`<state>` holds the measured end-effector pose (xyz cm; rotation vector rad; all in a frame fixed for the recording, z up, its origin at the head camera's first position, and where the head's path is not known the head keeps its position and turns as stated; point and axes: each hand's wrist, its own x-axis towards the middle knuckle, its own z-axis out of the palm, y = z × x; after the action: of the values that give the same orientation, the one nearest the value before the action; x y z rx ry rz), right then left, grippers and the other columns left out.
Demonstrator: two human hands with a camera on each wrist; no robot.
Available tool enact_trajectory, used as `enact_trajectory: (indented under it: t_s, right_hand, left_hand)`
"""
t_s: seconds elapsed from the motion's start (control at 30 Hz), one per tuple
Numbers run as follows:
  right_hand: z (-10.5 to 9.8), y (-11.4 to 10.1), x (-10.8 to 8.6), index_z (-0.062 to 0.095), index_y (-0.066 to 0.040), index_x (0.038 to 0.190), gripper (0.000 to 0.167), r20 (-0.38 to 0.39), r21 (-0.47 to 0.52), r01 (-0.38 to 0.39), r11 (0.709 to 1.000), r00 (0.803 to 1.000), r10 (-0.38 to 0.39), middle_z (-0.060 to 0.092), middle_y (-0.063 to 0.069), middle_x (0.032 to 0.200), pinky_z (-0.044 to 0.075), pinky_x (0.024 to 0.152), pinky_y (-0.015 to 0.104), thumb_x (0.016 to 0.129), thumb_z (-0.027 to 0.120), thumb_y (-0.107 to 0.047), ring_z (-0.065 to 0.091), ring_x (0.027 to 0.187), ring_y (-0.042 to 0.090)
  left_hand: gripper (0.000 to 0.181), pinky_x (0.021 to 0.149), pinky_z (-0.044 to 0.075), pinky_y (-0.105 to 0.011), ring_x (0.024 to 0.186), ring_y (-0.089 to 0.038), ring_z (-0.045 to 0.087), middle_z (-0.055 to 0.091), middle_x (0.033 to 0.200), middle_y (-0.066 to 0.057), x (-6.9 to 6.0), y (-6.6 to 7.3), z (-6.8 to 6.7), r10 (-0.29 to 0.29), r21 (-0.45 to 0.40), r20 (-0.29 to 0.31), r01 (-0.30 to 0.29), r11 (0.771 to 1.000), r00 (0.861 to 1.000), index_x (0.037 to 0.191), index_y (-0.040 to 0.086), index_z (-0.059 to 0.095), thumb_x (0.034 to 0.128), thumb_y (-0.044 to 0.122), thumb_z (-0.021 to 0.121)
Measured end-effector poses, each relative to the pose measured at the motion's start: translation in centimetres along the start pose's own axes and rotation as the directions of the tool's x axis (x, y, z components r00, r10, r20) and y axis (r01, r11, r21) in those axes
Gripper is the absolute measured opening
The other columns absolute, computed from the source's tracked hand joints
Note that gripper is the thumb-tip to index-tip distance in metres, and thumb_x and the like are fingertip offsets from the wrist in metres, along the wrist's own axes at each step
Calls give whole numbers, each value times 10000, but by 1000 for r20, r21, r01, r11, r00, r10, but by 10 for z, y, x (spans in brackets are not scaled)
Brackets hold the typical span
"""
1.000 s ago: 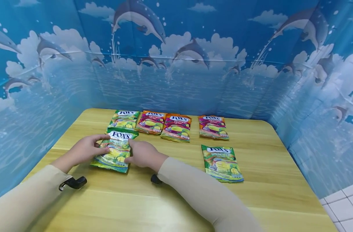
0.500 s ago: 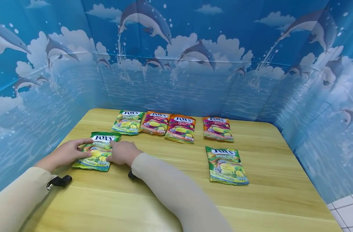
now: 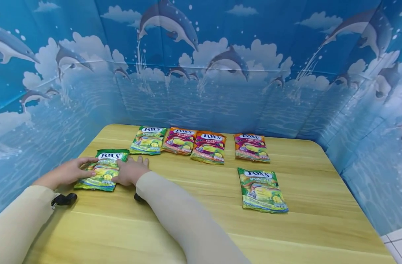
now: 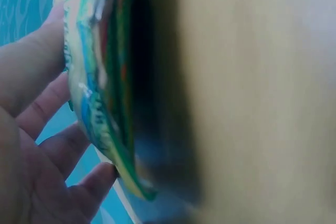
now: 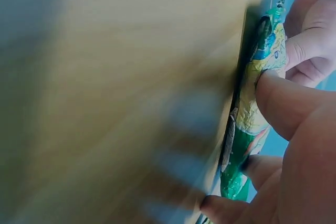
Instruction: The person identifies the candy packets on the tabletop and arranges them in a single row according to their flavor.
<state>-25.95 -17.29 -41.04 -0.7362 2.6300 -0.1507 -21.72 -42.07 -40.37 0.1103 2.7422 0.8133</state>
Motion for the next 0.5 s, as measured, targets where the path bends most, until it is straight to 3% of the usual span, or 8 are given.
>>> enact_trajectory:
  t_s: [0.23, 0.5]
  right_hand:
    - [-7, -15, 3, 100, -566, 1633, 785, -33, -53, -43, 998, 999, 41, 188, -64, 1769, 140, 1330, 544, 969, 448, -798, 161, 1639, 359]
    - [-8, -23, 6, 110, -536, 1643, 839, -49, -77, -82, 994, 996, 78, 263, -86, 1740, 165, 1332, 490, 938, 456, -830, 241, 1618, 309]
  left_hand:
    - [813, 1066, 364, -794, 1418, -682, 302, 291, 1612, -417, 3, -8, -13, -30, 73, 10, 29, 997, 1000, 1623, 73, 383, 1010, 528, 664]
    - [815, 1095, 328, -796, 1428, -687, 264, 243, 1621, -429, 2, -10, -19, -59, 71, 30, 57, 996, 998, 1639, 82, 359, 1017, 515, 658]
